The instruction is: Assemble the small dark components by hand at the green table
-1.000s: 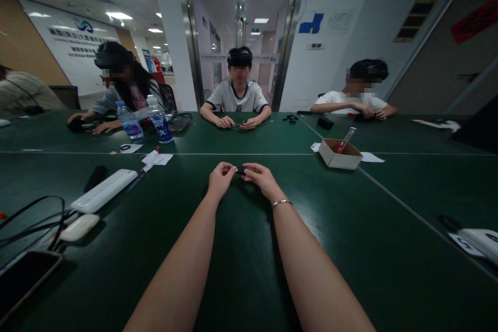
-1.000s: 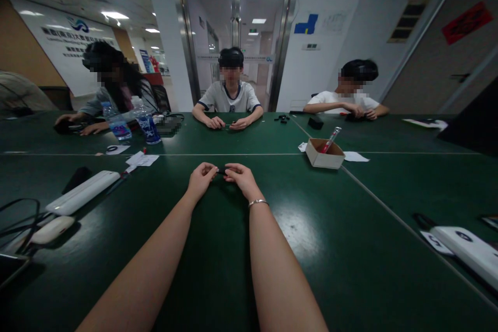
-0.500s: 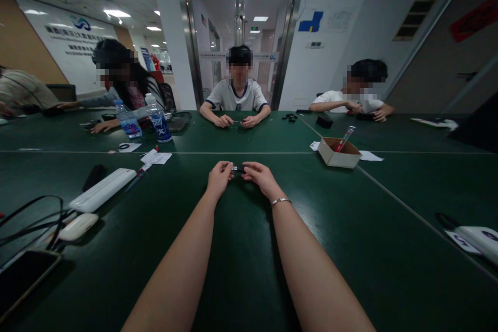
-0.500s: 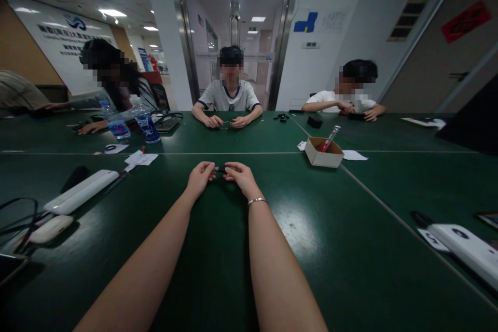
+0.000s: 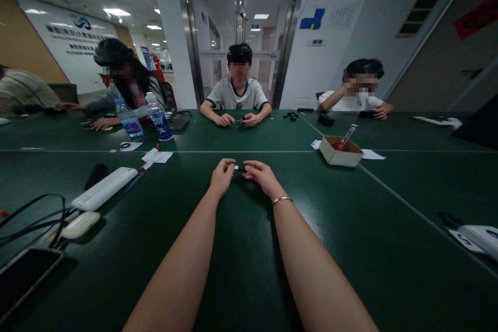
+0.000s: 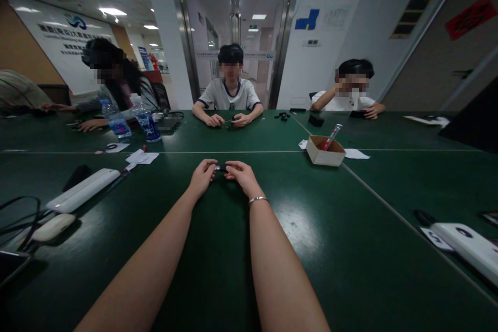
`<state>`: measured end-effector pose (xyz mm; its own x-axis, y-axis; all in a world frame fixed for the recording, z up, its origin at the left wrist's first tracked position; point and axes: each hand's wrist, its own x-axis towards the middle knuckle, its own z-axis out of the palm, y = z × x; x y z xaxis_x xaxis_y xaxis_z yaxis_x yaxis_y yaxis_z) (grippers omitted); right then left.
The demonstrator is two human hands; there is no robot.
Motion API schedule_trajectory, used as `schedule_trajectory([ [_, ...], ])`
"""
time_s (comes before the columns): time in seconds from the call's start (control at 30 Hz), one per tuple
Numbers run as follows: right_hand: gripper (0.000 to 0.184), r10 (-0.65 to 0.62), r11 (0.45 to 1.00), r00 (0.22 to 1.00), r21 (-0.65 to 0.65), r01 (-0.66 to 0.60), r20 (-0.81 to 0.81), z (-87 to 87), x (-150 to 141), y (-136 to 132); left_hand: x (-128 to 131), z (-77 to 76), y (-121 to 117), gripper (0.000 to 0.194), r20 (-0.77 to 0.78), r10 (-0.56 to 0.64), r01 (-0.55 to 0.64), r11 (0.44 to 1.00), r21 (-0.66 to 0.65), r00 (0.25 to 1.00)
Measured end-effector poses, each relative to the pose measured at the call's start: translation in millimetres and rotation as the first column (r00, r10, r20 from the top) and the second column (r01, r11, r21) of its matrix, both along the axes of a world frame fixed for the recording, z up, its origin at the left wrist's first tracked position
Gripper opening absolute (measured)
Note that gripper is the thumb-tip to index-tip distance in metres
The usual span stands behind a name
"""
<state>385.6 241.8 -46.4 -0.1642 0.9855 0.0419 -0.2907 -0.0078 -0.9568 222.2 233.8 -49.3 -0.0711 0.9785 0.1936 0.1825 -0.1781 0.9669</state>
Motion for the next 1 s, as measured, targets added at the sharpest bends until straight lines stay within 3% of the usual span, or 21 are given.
schedule_trajectory([
  [0.23,0.018,0.001,1.0,1.0,0.008,-0.001,0.007,-0.8,0.5,0.6,-0.3,-3.9,2.5,0.029,-0.019,0.006,-0.007,0.999,-0.051,1.0],
  [0.5,0.016,0.01,1.0,1.0,0.009,-0.01,0.019,-0.1,0.9,-0.3,-1.3,-5.5,2.7,0.028,-0.044,-0.037,0.037,0.999,-0.002,0.998],
  [0.63,0.018,0.017,1.0,1.0,0.011,-0.017,0.019,-0.5,0.7,0.3,-1.3,-7.0,2.6,0.027,-0.106,0.001,0.009,0.995,0.095,0.994],
  [0.77,0.018,0.018,1.0,1.0,0.004,-0.018,0.017,0.0,0.6,0.5,-1.3,-6.7,2.6,0.026,-0.084,-0.031,0.034,0.999,0.032,0.996],
  [0.9,0.018,0.02,1.0,1.0,0.003,-0.02,0.019,1.0,0.7,-0.2,-1.2,-5.4,2.2,0.027,-0.103,0.009,-0.001,0.997,0.083,0.995],
  [1.0,0.017,0.021,1.0,1.0,0.0,-0.021,0.015,1.4,0.6,-0.8,-1.2,-5.2,1.9,0.027,-0.079,-0.032,0.033,0.999,0.007,0.996],
])
